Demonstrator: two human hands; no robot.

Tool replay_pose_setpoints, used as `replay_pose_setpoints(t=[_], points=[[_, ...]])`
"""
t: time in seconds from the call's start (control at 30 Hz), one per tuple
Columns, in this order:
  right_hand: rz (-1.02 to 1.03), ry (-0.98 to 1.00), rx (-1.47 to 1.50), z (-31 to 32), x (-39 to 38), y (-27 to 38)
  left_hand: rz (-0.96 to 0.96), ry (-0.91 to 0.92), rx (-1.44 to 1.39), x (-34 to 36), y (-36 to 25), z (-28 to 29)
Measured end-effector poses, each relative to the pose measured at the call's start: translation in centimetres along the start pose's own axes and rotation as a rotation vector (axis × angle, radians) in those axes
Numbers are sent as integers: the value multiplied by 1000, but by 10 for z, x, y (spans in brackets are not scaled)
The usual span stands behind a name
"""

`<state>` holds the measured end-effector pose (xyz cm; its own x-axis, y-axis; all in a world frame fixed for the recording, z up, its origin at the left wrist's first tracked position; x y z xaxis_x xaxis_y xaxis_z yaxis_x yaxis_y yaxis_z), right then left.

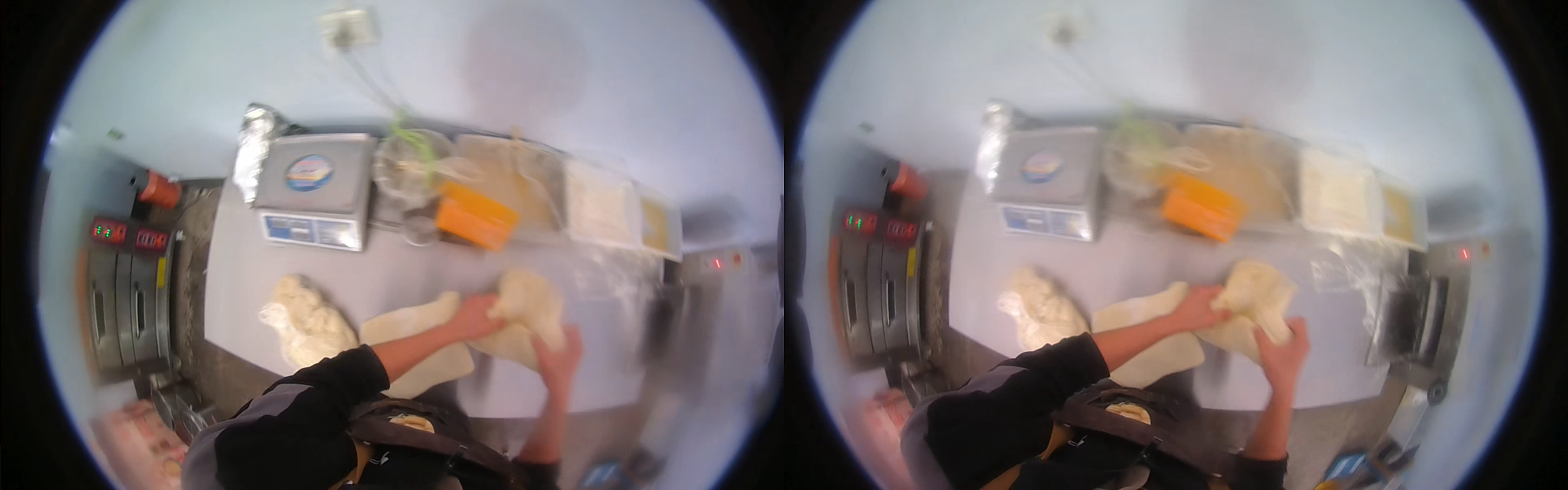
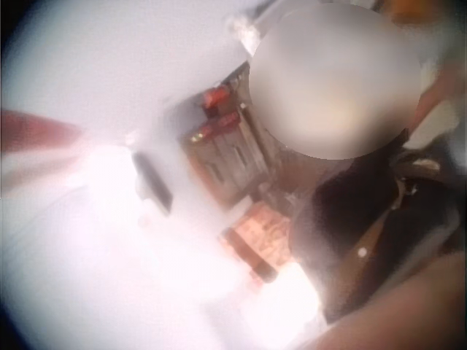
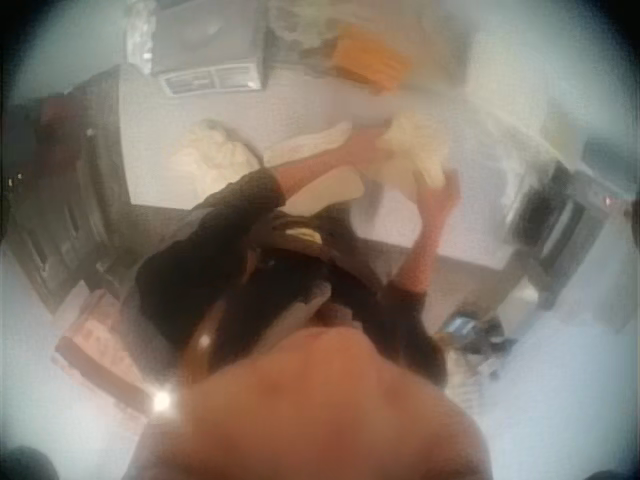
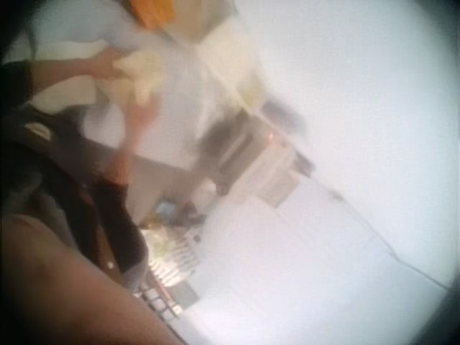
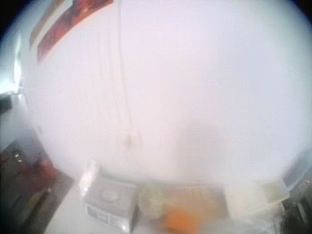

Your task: The person handles baking trays, puts on and removes gloves, then weighs and portions dough on a digital scale. They repeatedly feed dough through a dough sheeter, folding and flattening it into a large sheet on a stainless steel worktable.

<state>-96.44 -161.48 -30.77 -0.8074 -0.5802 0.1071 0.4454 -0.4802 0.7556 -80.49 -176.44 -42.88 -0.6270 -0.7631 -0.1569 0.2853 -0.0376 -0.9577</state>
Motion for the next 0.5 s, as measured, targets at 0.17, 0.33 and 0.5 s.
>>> replay_pose_setpoints(t=[0.17,0.33,0.5], points=[[203,211,337,38,21,162,-1,48,-361,-47,-79,142],[-135,144,779,-70,9,288,82,-234,-341,-49,-95,355],[-357,391,974,-275,6,369,191,-513,-313,-3,-58,564]])
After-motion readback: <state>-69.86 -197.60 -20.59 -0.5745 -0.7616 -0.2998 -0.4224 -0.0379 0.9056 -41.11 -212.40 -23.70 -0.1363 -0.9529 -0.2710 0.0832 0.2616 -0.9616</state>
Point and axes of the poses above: each hand's wrist, its own x-axis towards the middle knuckle, its own z-axis out of the back of the hand, y = z × x, the point moved 1 cm from there along x, towards the middle knuckle, and after that the axes turned 12 degrees about -y, right-handed, at the moved point
